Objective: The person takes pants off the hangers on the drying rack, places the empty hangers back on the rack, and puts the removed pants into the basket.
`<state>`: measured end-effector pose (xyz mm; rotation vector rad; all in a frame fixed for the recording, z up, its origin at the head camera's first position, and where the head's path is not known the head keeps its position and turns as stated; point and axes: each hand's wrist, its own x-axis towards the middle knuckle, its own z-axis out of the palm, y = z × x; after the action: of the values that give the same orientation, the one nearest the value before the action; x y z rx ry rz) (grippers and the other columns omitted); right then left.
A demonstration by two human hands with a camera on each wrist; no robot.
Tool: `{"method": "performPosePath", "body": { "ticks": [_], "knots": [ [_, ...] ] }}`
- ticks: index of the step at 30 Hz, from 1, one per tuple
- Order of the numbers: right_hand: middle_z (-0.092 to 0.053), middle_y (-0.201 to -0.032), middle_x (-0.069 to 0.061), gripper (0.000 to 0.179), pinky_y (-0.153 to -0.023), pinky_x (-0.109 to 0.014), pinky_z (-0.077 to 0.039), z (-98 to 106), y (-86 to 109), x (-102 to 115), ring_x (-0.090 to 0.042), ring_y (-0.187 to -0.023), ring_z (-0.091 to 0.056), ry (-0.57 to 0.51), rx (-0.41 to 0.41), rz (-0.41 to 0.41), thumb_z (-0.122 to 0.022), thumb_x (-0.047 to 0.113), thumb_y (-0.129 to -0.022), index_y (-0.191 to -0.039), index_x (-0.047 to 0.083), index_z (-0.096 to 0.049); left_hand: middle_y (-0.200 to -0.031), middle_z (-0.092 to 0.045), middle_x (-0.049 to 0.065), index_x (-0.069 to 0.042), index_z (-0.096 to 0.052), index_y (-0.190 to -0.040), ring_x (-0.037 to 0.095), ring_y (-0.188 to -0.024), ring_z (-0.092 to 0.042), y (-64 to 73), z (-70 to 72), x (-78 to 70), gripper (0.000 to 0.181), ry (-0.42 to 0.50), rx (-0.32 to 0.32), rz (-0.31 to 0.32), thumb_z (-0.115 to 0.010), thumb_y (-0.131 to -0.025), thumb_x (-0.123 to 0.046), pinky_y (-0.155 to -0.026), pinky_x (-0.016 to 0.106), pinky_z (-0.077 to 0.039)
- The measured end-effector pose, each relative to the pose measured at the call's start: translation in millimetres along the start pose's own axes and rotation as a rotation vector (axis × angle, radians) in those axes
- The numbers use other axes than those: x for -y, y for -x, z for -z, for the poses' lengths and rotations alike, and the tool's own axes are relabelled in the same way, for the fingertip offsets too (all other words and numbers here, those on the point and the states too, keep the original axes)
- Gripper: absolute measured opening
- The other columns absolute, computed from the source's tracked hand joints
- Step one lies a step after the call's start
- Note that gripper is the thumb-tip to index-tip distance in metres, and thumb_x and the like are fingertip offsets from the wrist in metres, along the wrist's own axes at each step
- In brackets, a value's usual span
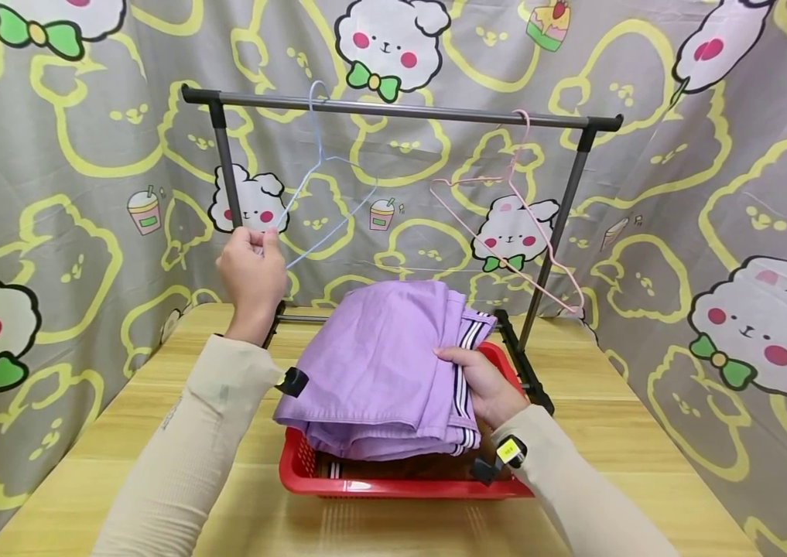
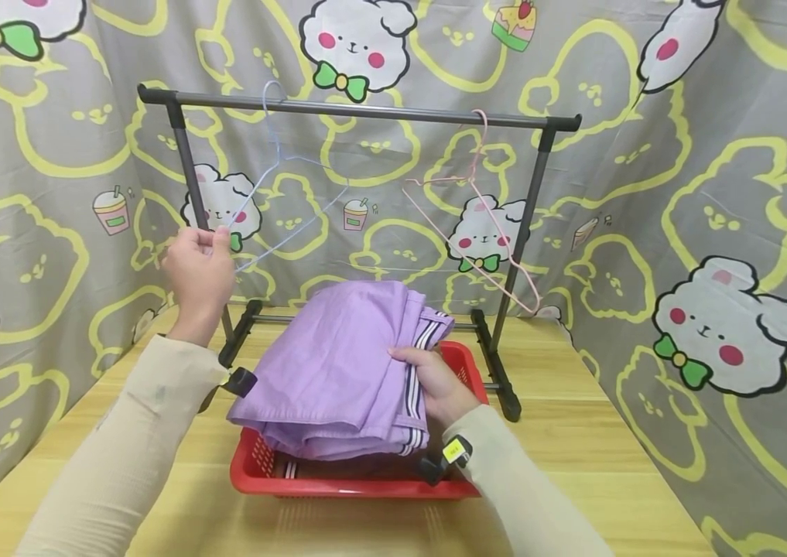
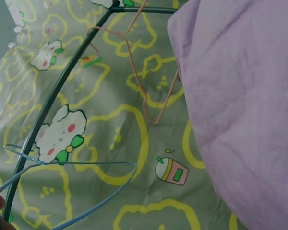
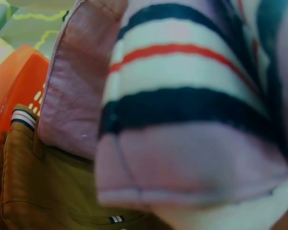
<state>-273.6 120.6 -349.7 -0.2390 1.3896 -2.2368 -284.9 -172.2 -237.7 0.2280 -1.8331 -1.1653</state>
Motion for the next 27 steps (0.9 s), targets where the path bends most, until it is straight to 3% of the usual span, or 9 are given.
{"method": "performPosePath", "body": {
  "ticks": [17, 21, 27],
  "knots": [
    [-0.066, -0.089, -0.005, 0.012, -0.074, -0.03, -0.055, 11.5, 6.7, 5.3, -0.016, -0.081, -0.067, 0.019, 0.058, -0.01, -0.04, 0.006, -0.097, -0.106, 0.002, -0.046, -0.085, -0.062, 0.022, 0.006, -0.059, -0.089, 0.04, -0.094, -0.056, 1.7, -6.8, 12.7, 0.026, -0.026, 0.051, 0.011, -0.058, -0.097, -0.019, -0.081, 0.049, -0.041],
    [-0.066, -0.089, -0.005, 0.011, -0.073, -0.03, -0.055, 14.1, 7.9, 6.4, -0.016, -0.08, -0.067, 0.04, 0.068, -0.021, -0.04, 0.007, -0.097, -0.104, 0.002, -0.048, -0.085, -0.063, 0.022, 0.006, -0.061, -0.094, 0.043, -0.099, -0.054, 4.3, -5.0, 16.4, 0.022, -0.016, 0.084, -0.017, -0.059, -0.094, -0.016, -0.086, 0.05, -0.039],
    [-0.066, -0.087, -0.005, 0.011, -0.073, -0.03, -0.055, 17.3, 8.0, 8.0, -0.016, -0.078, -0.067, 0.067, 0.058, -0.042, -0.04, 0.007, -0.097, -0.102, 0.003, -0.049, -0.078, -0.058, 0.017, 0.007, -0.064, -0.101, 0.039, -0.09, -0.052, 8.2, -3.8, 21.9, 0.025, -0.005, 0.099, -0.077, -0.061, -0.093, -0.017, -0.084, 0.049, -0.036]
  ]
}}
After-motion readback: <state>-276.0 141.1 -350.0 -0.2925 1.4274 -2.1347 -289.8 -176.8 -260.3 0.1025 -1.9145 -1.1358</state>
